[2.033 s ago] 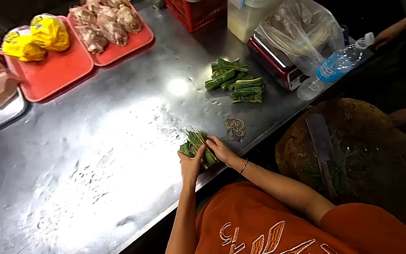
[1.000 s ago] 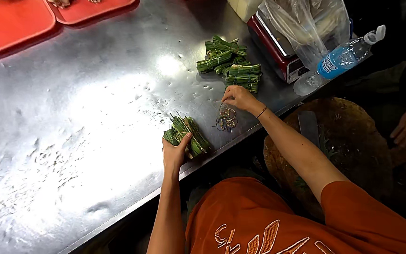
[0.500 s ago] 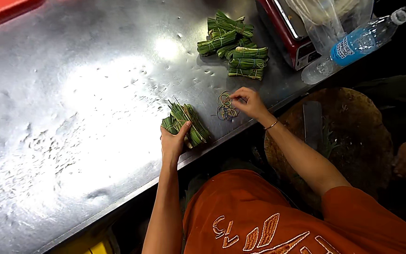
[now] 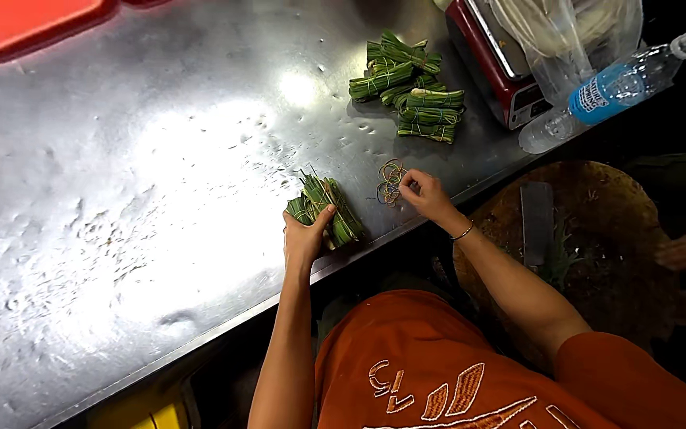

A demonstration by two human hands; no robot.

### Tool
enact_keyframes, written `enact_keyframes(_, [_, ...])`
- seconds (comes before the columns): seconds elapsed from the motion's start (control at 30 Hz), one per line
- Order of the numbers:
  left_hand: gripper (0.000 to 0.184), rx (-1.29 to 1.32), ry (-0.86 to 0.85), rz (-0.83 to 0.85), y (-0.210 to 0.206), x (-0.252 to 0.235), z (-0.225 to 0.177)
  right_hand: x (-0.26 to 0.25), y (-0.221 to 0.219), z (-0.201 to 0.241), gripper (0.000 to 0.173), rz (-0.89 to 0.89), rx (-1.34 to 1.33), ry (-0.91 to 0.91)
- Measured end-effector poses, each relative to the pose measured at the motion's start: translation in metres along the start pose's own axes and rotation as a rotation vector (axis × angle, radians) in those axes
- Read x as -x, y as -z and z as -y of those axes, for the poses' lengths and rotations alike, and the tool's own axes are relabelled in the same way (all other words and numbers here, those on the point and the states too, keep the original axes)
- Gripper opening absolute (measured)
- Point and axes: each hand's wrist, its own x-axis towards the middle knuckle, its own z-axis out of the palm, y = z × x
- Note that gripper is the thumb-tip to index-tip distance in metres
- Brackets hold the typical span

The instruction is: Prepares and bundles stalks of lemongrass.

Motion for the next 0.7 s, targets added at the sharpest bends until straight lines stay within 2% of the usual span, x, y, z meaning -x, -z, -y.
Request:
enact_keyframes(0.1, [0.113, -0.021, 0.021, -0.019, -0.001, 0.001, -0.002, -0.012, 0.004, 0.001, 0.013, -0.021, -0.259, -0.103])
enact_keyframes(0.2, [0.123, -0.018, 0.048, -0.036, -0.004, 0.003, -0.003, -0.021, 0.007, 0.004, 0.024, -0.047, -0.491, -0.152])
enact_keyframes(0.37, [0.121, 0.003, 0.055, -0.035, -0.004, 0.005, -0.005, -0.029, 0.012, 0.013, 0.013, -0.055, -0.765, -0.172])
enact_keyframes(0.43, [0.12, 0.017, 0.048, -0.031, -0.004, 0.004, -0.006, -0.035, 0.018, 0.011, 0.016, 0.006, -0.713, -0.147])
enact_keyframes(0.53, [0.119, 0.019, 0.045, -0.026, -0.005, 0.003, -0.004, -0.04, 0.023, 0.007, 0.023, 0.124, -0.476, -0.183])
enact_keyframes(0.7, [0.117, -0.002, 0.039, -0.029, -0.005, -0.001, -0.003, -0.046, 0.025, 0.0, 0.024, 0.143, -0.575, -0.229])
